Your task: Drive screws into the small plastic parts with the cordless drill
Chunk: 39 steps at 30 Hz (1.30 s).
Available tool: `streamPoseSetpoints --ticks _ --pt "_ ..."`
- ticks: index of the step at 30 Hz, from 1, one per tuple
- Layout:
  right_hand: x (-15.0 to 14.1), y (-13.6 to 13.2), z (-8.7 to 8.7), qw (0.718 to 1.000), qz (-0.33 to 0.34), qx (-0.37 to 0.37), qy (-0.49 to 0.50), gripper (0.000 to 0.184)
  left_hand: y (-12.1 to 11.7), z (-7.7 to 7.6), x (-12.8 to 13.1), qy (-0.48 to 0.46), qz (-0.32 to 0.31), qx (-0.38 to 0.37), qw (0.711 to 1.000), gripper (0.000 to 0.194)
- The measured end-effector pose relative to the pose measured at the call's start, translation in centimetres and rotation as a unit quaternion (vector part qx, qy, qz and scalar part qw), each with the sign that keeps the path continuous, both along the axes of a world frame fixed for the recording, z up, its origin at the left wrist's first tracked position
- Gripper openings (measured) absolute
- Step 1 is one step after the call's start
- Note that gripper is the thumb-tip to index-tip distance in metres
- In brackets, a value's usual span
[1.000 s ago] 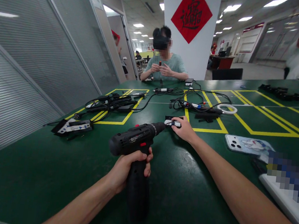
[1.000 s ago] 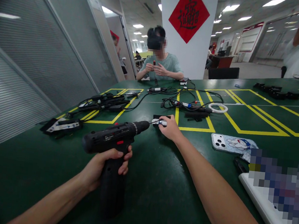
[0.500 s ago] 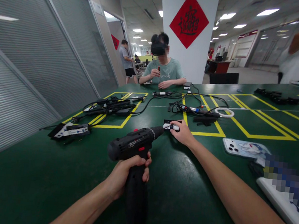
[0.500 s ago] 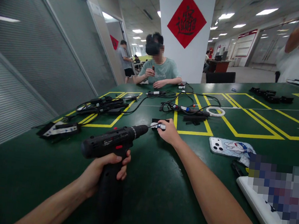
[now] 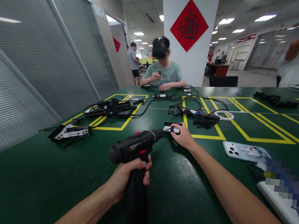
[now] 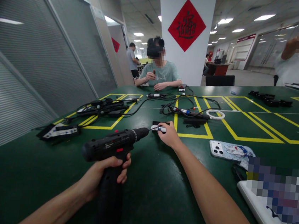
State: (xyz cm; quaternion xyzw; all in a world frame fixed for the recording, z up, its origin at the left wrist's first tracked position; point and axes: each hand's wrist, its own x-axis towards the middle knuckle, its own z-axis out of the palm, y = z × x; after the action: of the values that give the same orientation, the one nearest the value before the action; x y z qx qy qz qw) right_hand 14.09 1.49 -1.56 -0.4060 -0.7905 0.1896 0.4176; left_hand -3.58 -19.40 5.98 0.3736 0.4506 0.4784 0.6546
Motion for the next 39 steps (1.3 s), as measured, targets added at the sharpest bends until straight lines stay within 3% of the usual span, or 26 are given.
streamPoseSetpoints --ticks 13,22,39 --pt "-0.1 0.0 -0.1 1.0 0.0 0.002 0.004 0.035 0.0 0.7 0.2 0.014 0.007 -0.018 1.0 0.016" --pt "-0.1 -0.1 -0.1 1.0 0.0 -0.004 0.007 0.034 0.0 -0.2 -0.1 -0.007 0.007 -0.004 1.0 0.02" --pt "-0.1 -0.1 0.0 1.0 0.001 -0.009 0.006 0.034 0.0 -0.2 -0.1 -0.014 0.013 -0.014 1.0 0.019"
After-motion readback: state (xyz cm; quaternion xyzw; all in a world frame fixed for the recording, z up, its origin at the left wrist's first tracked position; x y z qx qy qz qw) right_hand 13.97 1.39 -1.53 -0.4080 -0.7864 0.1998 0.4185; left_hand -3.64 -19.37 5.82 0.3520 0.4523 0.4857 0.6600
